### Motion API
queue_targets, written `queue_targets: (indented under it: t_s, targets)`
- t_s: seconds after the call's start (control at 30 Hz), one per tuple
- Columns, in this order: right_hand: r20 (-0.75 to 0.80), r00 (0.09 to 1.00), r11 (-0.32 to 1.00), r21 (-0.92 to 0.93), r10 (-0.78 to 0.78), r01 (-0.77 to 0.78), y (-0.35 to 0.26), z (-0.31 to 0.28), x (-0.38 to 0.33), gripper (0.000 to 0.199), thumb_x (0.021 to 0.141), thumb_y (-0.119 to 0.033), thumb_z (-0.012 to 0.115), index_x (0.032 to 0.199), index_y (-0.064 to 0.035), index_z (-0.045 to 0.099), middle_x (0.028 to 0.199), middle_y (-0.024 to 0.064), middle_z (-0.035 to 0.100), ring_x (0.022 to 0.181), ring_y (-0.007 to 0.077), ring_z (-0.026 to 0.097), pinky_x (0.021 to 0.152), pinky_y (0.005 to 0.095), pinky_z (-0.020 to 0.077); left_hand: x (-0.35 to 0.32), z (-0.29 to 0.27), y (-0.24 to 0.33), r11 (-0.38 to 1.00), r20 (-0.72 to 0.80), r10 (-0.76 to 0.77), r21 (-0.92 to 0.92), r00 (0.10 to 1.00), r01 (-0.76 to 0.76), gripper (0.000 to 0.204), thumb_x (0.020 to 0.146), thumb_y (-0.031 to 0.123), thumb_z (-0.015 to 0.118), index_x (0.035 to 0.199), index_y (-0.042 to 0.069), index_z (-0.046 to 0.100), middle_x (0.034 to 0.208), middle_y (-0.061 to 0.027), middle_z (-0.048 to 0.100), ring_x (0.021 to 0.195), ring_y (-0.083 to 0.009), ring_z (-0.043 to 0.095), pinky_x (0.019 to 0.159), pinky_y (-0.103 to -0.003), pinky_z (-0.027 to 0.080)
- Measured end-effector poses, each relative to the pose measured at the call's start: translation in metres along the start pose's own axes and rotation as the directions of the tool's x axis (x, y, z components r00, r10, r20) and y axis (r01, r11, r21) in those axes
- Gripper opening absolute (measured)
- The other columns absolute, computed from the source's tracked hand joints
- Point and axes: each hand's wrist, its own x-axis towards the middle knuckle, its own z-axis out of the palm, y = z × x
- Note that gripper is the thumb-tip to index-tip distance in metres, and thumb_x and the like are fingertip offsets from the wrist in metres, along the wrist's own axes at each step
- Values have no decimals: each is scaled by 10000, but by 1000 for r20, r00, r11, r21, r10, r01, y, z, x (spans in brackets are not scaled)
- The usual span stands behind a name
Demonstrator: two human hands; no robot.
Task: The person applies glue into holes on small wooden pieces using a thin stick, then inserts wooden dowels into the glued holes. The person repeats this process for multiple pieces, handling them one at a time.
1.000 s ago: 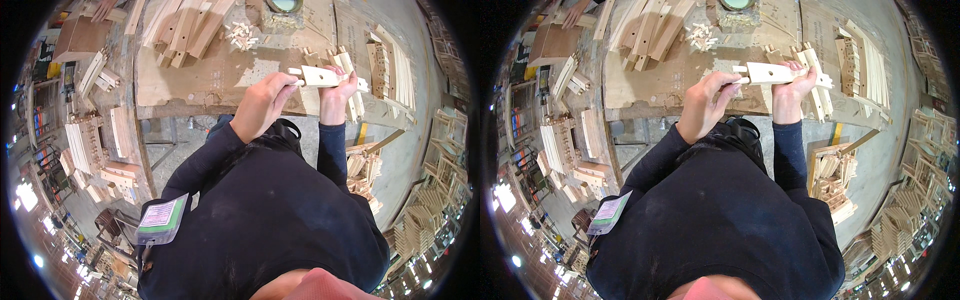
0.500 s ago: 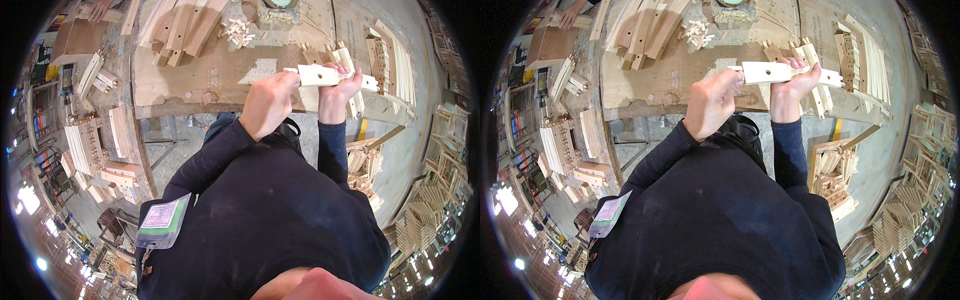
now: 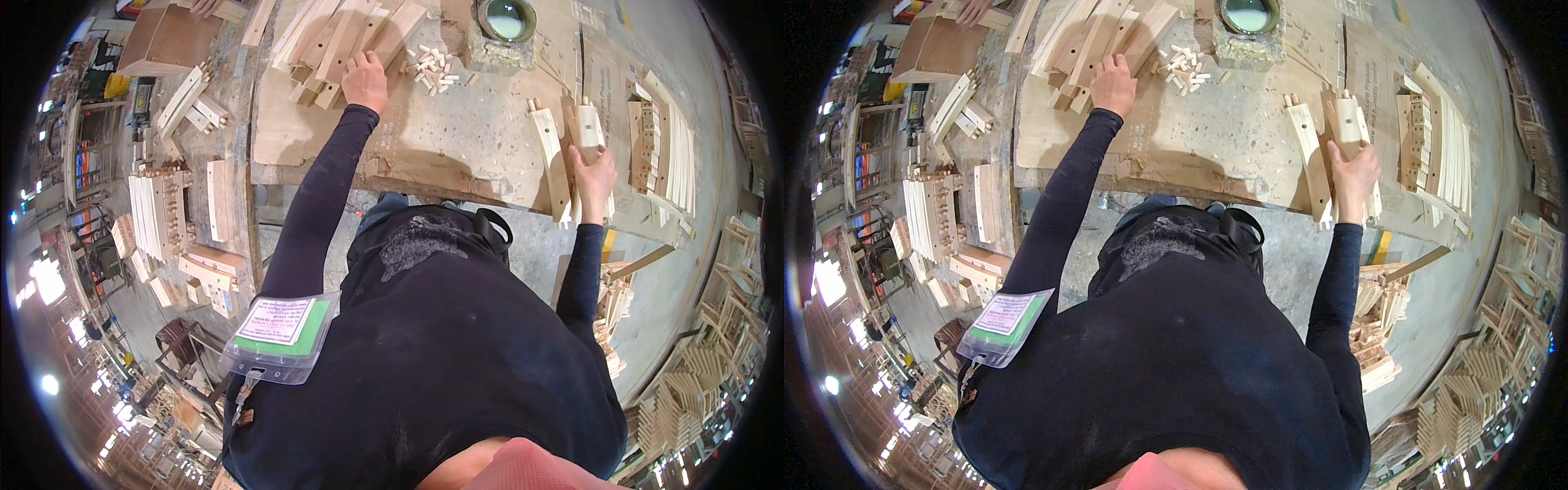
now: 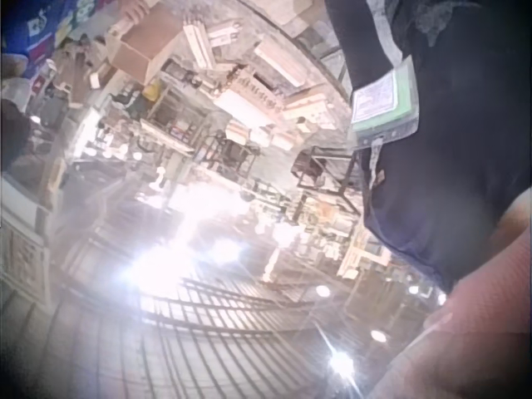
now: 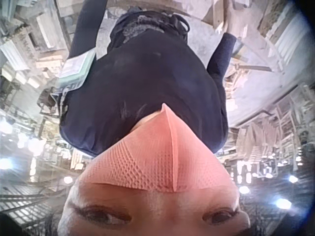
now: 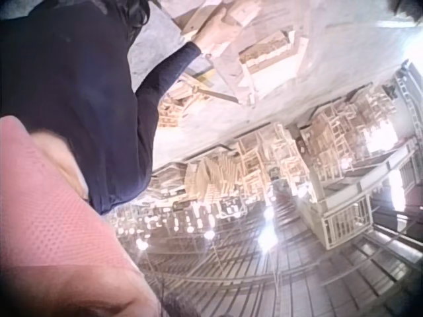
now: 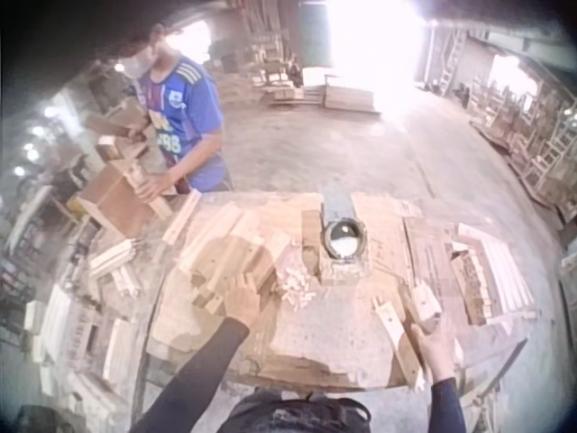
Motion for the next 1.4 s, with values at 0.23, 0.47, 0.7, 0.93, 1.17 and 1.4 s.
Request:
queue_targets:
  t_s: [0.23, 0.47, 0.7, 0.93, 1.17, 1.4]
  targets:
    - [-84, 993, 822, 557, -89, 121, -65, -38, -14, 517, 891, -301, 748, 1306, -48, 570, 1224, 171, 610, 1147, 297, 588, 961, 427, 494, -17, 9, 5, 885, 152, -1, -460, 988, 72, 414, 857, 272, 680, 1129, -20, 570, 1047, -197, 620, 981, -359, 636, 846, -458, 528]
    - [254, 881, 174, 964, -400, -199, -183, -43, -52, 560, 915, -219, 743, 1360, 6, 491, 1168, 148, 659, 1053, 201, 650, 852, 347, 557, -141, -70, 93, 188, 117, 105, -977, 988, 96, 446, 870, 281, 749, 1150, -13, 564, 979, -191, 620, 895, -312, 638, 783, -407, 512]
    - [237, 905, 475, 879, -353, -45, -181, -46, -34, 582, 789, -241, 822, 1246, 30, 585, 1018, 159, 725, 888, 207, 709, 804, 329, 552, -72, -6, 52, 454, 151, 297, -891, 943, -1, 314, 843, 150, 747, 1116, 51, 630, 994, -157, 626, 932, -293, 635, 784, -388, 508]
    - [242, 868, 606, 791, -435, 83, -140, -71, -47, 520, 781, -183, 776, 1209, 46, 590, 974, 201, 724, 889, 229, 722, 793, 330, 546, -7, 34, 46, 676, 26, 155, -732, 988, -87, 349, 803, 152, 761, 1113, 74, 621, 1083, -158, 620, 952, -335, 632, 838, -429, 520]
    - [281, 856, 620, 782, -434, 58, -124, -66, -67, 441, 793, -185, 767, 1120, 55, 595, 921, 209, 716, 834, 247, 719, 742, 337, 543, -6, 40, 51, 746, -28, 231, -637, 973, -195, 382, 815, 334, 769, 1129, 141, 668, 1030, -107, 639, 918, -281, 647, 808, -409, 525]
    - [320, 839, 656, 752, -441, 58, -117, -68, -73, 504, 818, -217, 784, 1191, 57, 584, 989, 193, 723, 902, 229, 714, 798, 334, 542, -2, 28, 60, 770, -20, 312, -580, 950, -266, 290, 769, 275, 807, 990, 122, 698, 1045, -103, 643, 1029, -302, 623, 891, -428, 506]
